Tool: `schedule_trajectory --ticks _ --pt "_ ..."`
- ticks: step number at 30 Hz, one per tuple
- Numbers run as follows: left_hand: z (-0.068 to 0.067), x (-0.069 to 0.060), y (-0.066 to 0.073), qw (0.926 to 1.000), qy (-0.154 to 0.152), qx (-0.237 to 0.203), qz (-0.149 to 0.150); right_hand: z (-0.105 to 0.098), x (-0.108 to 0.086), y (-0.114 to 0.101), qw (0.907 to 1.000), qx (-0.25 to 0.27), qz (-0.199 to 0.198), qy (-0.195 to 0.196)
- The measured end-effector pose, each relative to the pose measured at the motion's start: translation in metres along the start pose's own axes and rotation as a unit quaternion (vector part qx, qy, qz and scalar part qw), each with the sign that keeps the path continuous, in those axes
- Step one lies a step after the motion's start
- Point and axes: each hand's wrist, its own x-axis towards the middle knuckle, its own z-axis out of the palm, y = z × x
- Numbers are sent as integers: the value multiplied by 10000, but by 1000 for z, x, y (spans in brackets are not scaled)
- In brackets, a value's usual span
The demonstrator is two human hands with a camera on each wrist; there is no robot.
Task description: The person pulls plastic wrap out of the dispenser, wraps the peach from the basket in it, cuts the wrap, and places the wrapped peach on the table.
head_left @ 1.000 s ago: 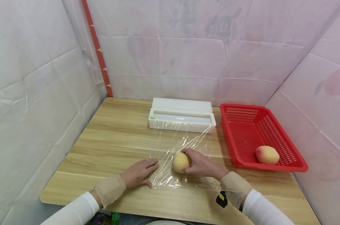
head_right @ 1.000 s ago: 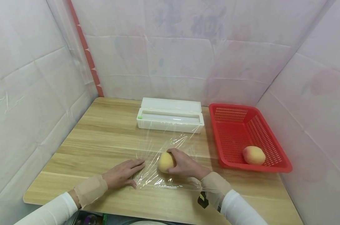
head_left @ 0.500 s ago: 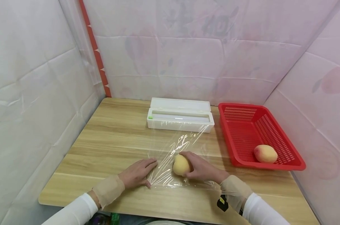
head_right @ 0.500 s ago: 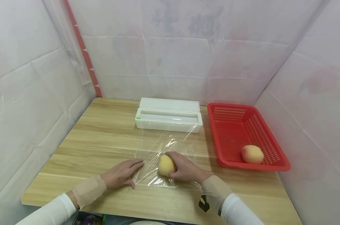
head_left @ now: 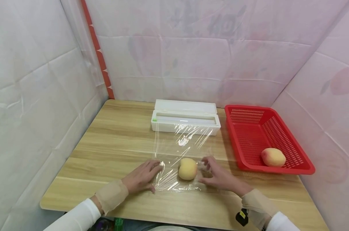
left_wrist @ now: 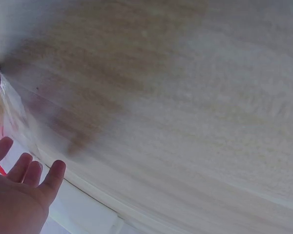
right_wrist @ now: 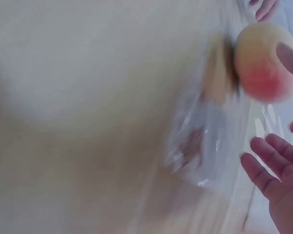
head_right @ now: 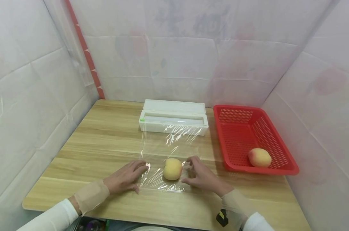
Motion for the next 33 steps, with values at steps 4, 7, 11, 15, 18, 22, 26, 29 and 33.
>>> schedule_trajectory --ticks 4,7,11,15,18,22,26,29,33 --pt "1 2 0 9998 52 166 64 1 -20 10 9994 -238 -253 -48" --pt "0 3 0 9998 -12 129 117 4 -31 15 9988 -176 -392 -230" --pt "-2 3 0 9992 -334 -174 138 8 -41 18 9959 -410 -755 -298" --pt "-5 3 0 9967 -602 -504 196 11 -45 23 9878 -820 -1319 -53" --pt "-7 3 -1 9952 -626 -705 245 13 -45 26 9810 -1067 -1608 205" --pt "-9 3 0 9937 -664 -886 181 15 -45 25 9764 -1309 -1675 376" --pt "-11 4 1 9912 -815 -1039 -33 15 -46 23 9775 -1359 -1564 405" --pt "-13 4 1 9881 -1066 -1098 -166 15 -46 20 9805 -1291 -1419 424" --pt "-16 3 2 9851 -1342 -1062 -164 13 -44 17 9845 -1198 -1203 436"
